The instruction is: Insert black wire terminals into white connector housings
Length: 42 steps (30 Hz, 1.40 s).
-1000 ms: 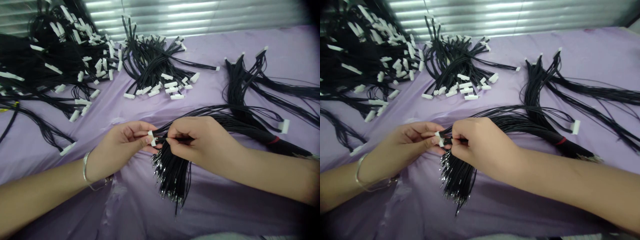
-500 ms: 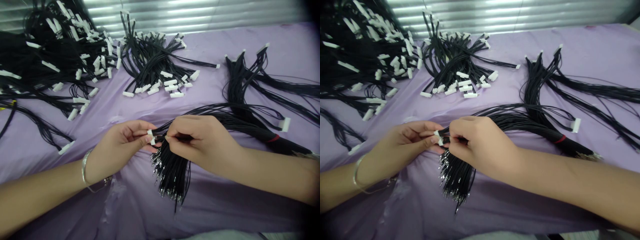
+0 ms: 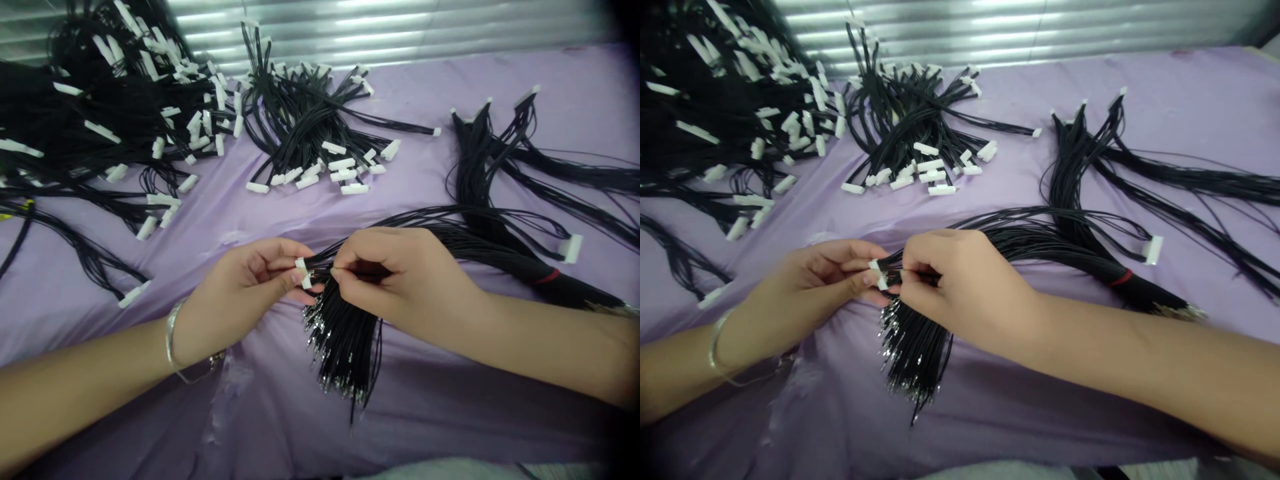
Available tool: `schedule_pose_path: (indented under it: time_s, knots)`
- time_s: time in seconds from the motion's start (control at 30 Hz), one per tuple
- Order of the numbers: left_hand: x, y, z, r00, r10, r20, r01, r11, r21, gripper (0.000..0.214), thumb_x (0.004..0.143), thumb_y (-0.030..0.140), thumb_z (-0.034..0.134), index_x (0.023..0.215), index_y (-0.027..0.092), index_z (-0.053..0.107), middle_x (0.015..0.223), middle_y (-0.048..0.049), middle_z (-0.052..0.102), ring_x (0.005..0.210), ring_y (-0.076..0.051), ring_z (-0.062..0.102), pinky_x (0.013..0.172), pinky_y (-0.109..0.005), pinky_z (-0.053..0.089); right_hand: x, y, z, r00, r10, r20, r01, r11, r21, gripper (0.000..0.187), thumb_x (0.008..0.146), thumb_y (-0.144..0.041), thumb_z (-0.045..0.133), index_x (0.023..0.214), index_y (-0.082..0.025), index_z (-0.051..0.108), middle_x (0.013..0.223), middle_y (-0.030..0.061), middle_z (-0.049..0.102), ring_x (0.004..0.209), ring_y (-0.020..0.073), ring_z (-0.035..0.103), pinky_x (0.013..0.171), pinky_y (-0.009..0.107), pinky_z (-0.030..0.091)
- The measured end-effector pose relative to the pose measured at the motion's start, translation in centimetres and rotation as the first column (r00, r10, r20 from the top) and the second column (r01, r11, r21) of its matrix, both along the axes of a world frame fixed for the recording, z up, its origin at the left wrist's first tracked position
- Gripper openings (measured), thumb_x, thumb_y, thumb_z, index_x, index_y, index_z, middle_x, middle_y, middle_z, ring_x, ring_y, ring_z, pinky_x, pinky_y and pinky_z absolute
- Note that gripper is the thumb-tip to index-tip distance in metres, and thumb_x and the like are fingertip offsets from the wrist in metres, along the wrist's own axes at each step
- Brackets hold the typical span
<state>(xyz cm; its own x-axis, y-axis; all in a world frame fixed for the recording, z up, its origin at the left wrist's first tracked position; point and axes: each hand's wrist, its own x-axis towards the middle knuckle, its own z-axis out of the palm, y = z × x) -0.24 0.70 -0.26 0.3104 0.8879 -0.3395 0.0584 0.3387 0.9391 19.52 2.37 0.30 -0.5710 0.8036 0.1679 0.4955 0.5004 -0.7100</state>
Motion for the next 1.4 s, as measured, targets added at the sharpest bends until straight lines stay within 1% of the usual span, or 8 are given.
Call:
schedule_pose_path:
  time_s: [0.1,0.23,0.57,0.83,1.03,1.23,1.33,1.4]
  knots:
    - [-0.05,-0.02,-0.08,1.000,-0.008,0.014,0.008,1.000,-0.002,0.014,0.082,0.018,0.065,0.096,0.015,0.064,0.080,-0.0002,0.072,0.072,-0.012,0.070,0.072,-0.021,0.060,-0.08,-0.04,-0.02,1.000,-0.027,0.006,0.027,0.999,-0.023,0.009,0.078,-0.017,0.060,0.069,-0.015,0.058,0.061,-0.0057,0.053,0.055,0.0040,0.044,0.054,0.018,0.033]
    - [-0.12,-0.04,-0.13,1.000,-0.008,0.026,0.008,1.000,0.001,0.015,0.083,0.018,0.065,0.097,0.015,0.063,0.080,0.0001,0.072,0.072,-0.011,0.070,0.070,-0.019,0.059,-0.01,-0.04,-0.03,1.000,-0.012,0.007,0.012,0.999,-0.031,0.012,0.080,-0.017,0.059,0.069,-0.015,0.058,0.059,-0.0059,0.051,0.055,0.0039,0.043,0.052,0.018,0.033]
    - [0.02,0.11,0.14,1.000,-0.012,0.027,0.012,1.000,-0.007,0.013,0.083,0.015,0.065,0.095,0.016,0.063,0.080,0.0009,0.072,0.071,-0.010,0.070,0.068,-0.016,0.058,-0.01,0.04,-0.06,0.997,-0.054,0.047,0.055,0.998,-0.010,0.015,0.081,-0.018,0.058,0.066,-0.017,0.053,0.058,-0.0050,0.052,0.051,0.0055,0.042,0.052,0.020,0.033]
    - [0.00,-0.04,0.15,1.000,0.006,-0.008,-0.006,1.000,0.009,0.012,0.082,0.015,0.065,0.094,0.015,0.063,0.078,0.0009,0.072,0.068,-0.010,0.070,0.062,-0.013,0.057,-0.07,-0.05,-0.29,1.000,-0.025,0.013,0.025,1.000,0.004,0.015,0.079,-0.017,0.059,0.065,-0.016,0.052,0.059,-0.0054,0.051,0.053,0.0043,0.042,0.053,0.019,0.033]
    - [0.03,-0.03,0.12,1.000,-0.006,-0.010,0.006,1.000,0.005,0.014,0.082,0.017,0.066,0.096,0.016,0.063,0.080,0.0015,0.072,0.068,-0.010,0.070,0.063,-0.013,0.057,0.02,-0.17,-0.28,0.999,-0.005,0.043,0.005,1.000,0.004,0.015,0.082,-0.018,0.056,0.068,-0.019,0.050,0.062,-0.0042,0.052,0.055,0.0069,0.043,0.054,0.022,0.033]
    - [0.06,0.05,0.26,1.000,-0.001,-0.004,0.001,1.000,-0.011,0.013,0.082,0.016,0.066,0.095,0.017,0.063,0.080,0.0013,0.072,0.068,-0.010,0.071,0.065,-0.013,0.058,-0.02,-0.11,-0.44,0.999,0.028,0.016,-0.028,0.999,0.032,0.018,0.084,-0.016,0.054,0.066,-0.018,0.048,0.063,-0.0037,0.051,0.058,0.0074,0.045,0.055,0.021,0.034]
    - [-0.01,0.07,0.21,1.000,-0.009,0.017,0.010,1.000,-0.016,0.012,0.083,0.015,0.065,0.095,0.016,0.063,0.078,0.0023,0.071,0.068,-0.009,0.070,0.065,-0.011,0.057,-0.13,-0.08,-0.44,0.999,0.019,0.027,-0.020,1.000,0.011,0.016,0.083,-0.016,0.055,0.068,-0.018,0.051,0.063,-0.0036,0.052,0.058,0.0073,0.045,0.055,0.021,0.035]
    - [-0.04,0.07,0.13,1.000,-0.013,0.017,0.013,1.000,-0.023,0.011,0.084,0.015,0.064,0.095,0.016,0.063,0.077,0.0024,0.070,0.069,-0.008,0.070,0.066,-0.011,0.057,-0.23,-0.09,-0.35,0.999,-0.001,0.052,0.001,1.000,-0.013,0.014,0.083,-0.016,0.055,0.069,-0.017,0.053,0.064,-0.0036,0.054,0.057,0.0067,0.045,0.055,0.021,0.034]
